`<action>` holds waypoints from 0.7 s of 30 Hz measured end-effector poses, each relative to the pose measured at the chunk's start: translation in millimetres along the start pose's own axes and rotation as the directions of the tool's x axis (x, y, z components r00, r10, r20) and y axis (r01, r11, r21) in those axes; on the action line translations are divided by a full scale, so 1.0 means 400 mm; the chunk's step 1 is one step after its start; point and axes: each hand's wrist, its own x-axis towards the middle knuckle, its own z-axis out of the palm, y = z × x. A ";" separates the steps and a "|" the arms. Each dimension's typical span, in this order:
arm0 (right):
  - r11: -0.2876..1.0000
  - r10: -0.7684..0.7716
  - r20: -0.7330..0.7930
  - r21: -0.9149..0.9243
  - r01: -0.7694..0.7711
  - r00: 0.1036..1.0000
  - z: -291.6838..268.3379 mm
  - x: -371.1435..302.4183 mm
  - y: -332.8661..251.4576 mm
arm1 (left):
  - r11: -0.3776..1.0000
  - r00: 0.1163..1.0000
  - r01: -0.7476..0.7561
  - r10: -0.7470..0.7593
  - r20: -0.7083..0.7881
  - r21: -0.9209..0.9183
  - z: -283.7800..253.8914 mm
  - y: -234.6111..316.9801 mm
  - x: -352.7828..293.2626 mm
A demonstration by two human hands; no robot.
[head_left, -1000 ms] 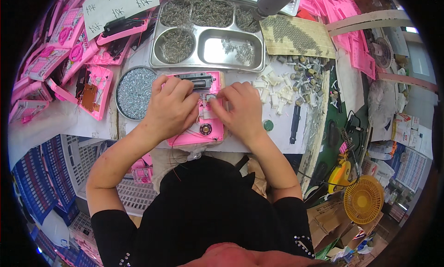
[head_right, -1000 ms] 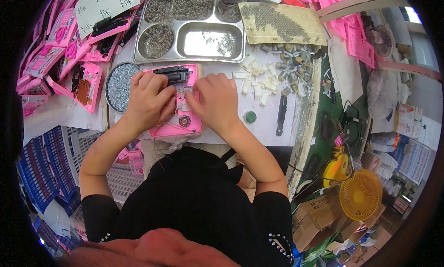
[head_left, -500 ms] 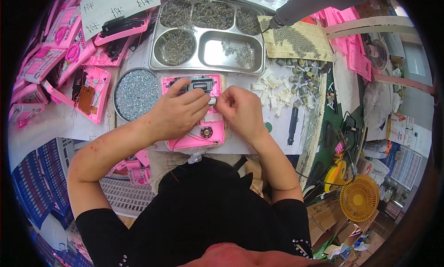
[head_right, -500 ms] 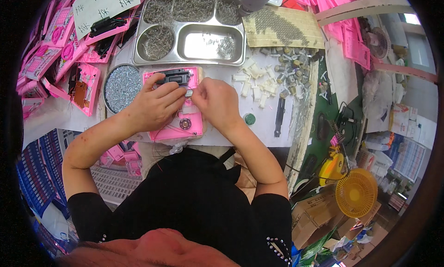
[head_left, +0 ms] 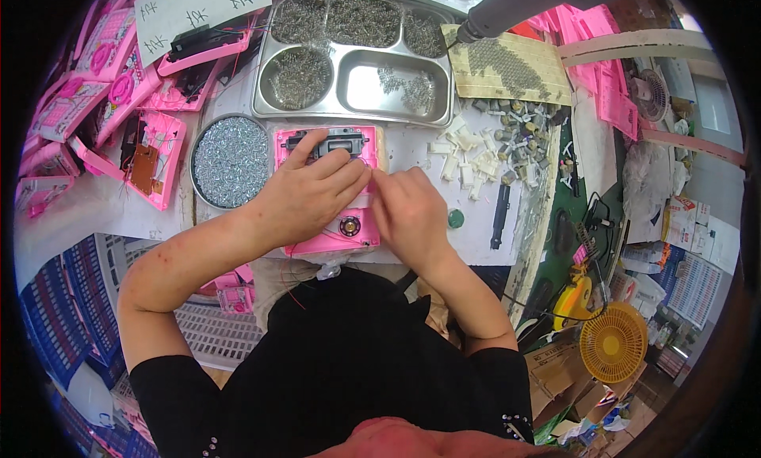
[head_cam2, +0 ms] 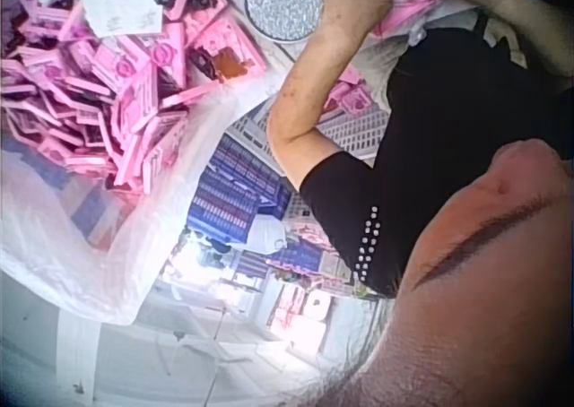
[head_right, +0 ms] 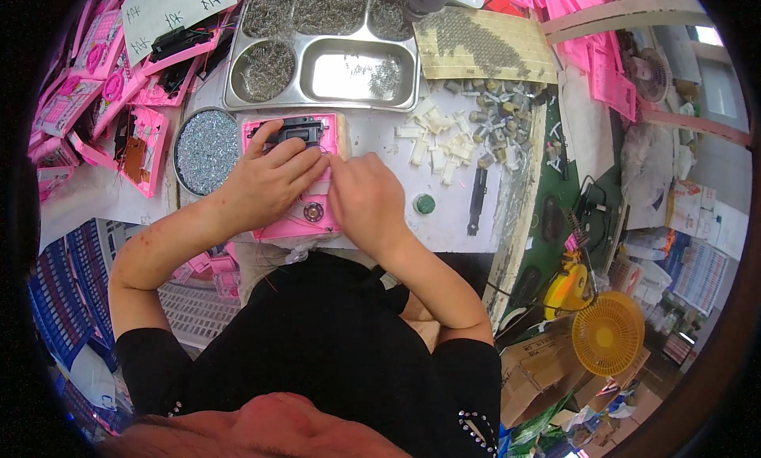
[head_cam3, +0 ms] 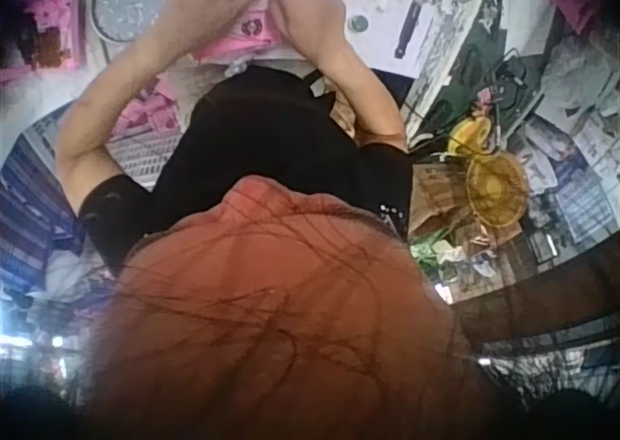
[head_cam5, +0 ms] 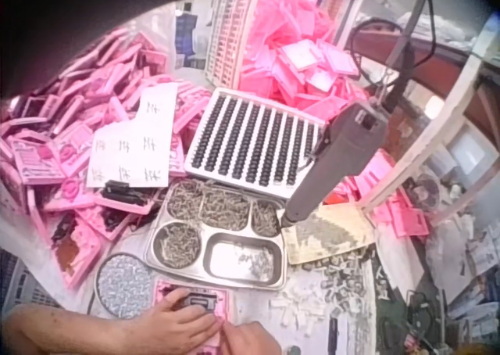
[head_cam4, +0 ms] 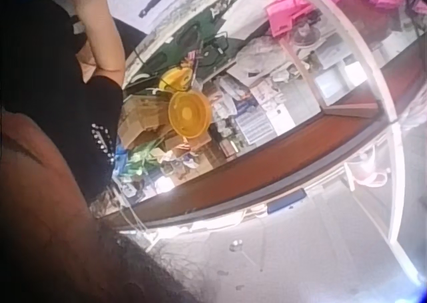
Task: Assembling a pink plastic toy component by installing a circuit board, soldering wires, and fastening screws.
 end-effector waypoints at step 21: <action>0.796 0.317 0.288 0.438 -0.419 0.903 -0.031 0.044 0.111 | 0.992 0.990 -0.112 0.106 -0.089 -0.066 -0.003 -0.048 -0.051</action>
